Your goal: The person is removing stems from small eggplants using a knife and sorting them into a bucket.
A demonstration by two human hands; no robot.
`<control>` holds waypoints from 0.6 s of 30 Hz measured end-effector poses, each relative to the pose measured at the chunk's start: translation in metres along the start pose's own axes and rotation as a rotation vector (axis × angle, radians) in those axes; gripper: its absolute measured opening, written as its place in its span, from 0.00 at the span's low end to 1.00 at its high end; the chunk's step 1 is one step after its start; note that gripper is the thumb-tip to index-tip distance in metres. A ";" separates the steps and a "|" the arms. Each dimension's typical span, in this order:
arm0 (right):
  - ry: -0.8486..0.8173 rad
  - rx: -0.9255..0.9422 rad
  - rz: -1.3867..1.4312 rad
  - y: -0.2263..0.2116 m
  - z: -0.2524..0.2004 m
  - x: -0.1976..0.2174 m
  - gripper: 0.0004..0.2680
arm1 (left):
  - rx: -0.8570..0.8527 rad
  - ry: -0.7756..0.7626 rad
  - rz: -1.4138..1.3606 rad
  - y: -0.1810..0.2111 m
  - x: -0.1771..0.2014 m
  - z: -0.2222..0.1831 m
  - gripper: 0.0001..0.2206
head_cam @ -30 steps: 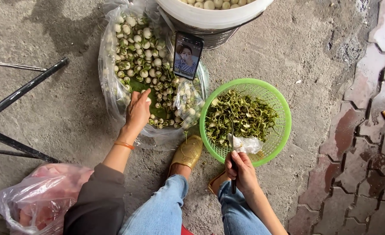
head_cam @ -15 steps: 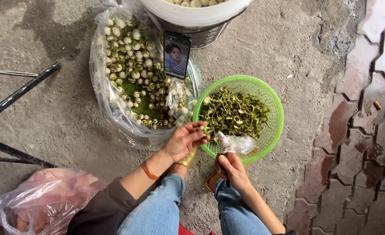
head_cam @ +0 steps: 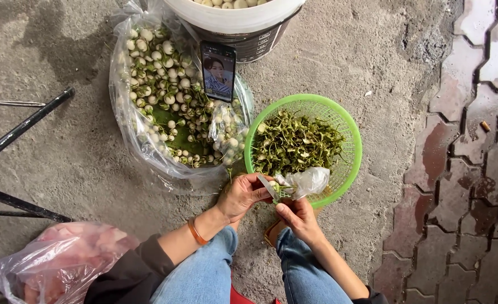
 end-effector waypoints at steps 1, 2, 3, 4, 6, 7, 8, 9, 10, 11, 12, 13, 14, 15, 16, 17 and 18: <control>0.000 0.000 0.000 -0.003 0.002 -0.001 0.05 | 0.000 0.000 0.000 0.000 -0.001 -0.001 0.16; 0.011 0.014 -0.001 -0.006 0.004 -0.002 0.03 | -0.007 -0.007 0.024 0.000 -0.002 -0.001 0.16; 0.020 0.029 -0.002 -0.010 0.007 -0.003 0.02 | -0.015 -0.015 0.047 0.001 -0.003 -0.002 0.16; 0.020 0.029 -0.002 -0.011 0.007 -0.003 0.02 | -0.015 -0.015 0.047 -0.004 0.002 0.001 0.16; 0.047 0.036 -0.028 -0.012 0.007 -0.002 0.01 | -0.020 -0.038 0.063 -0.013 0.009 0.005 0.15; 0.046 0.035 -0.028 -0.004 0.004 -0.002 0.01 | -0.020 -0.037 0.062 -0.016 0.011 0.006 0.15; 0.047 0.007 0.056 0.006 0.002 -0.001 0.01 | -0.019 -0.049 0.072 -0.019 0.013 0.006 0.14; 0.047 -0.020 0.141 0.015 0.000 -0.001 0.03 | -0.018 -0.062 0.083 -0.022 0.015 0.008 0.14; 0.046 -0.020 0.141 0.024 -0.001 0.000 0.03 | -0.019 -0.062 0.083 -0.021 0.012 0.006 0.14; 0.046 -0.049 0.224 0.035 -0.002 0.001 0.05 | -0.018 -0.065 0.081 -0.021 0.010 0.005 0.14; 0.047 -0.077 0.307 0.046 -0.003 0.002 0.07 | -0.018 -0.067 0.078 -0.020 0.007 0.003 0.14; 0.047 -0.077 0.307 0.049 -0.004 0.003 0.07 | -0.017 -0.068 0.079 -0.018 0.003 0.002 0.14; 0.019 -0.117 0.521 0.054 -0.004 0.003 0.05 | -0.010 -0.075 0.054 -0.017 -0.001 0.000 0.14; -0.010 -0.158 0.734 0.058 -0.005 0.002 0.05 | -0.002 -0.082 0.028 -0.016 -0.005 -0.002 0.14; -0.010 -0.159 0.733 0.055 -0.002 0.004 0.05 | -0.002 -0.081 0.027 -0.014 -0.007 -0.002 0.14; -0.002 -0.170 0.793 0.054 0.002 0.006 0.05 | 0.016 -0.080 -0.040 -0.013 -0.010 -0.003 0.14; 0.006 -0.181 0.852 0.052 0.005 0.008 0.06 | 0.034 -0.079 -0.107 -0.011 -0.012 -0.003 0.14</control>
Point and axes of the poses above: each hand's wrist, its own z-axis towards the middle knuckle, its own x-axis out of the back of the hand, y = z × x, the point moved 5 cm from there along z, towards the middle knuckle, and after that the axes turned 11 degrees about -z, right-handed, at the moved point
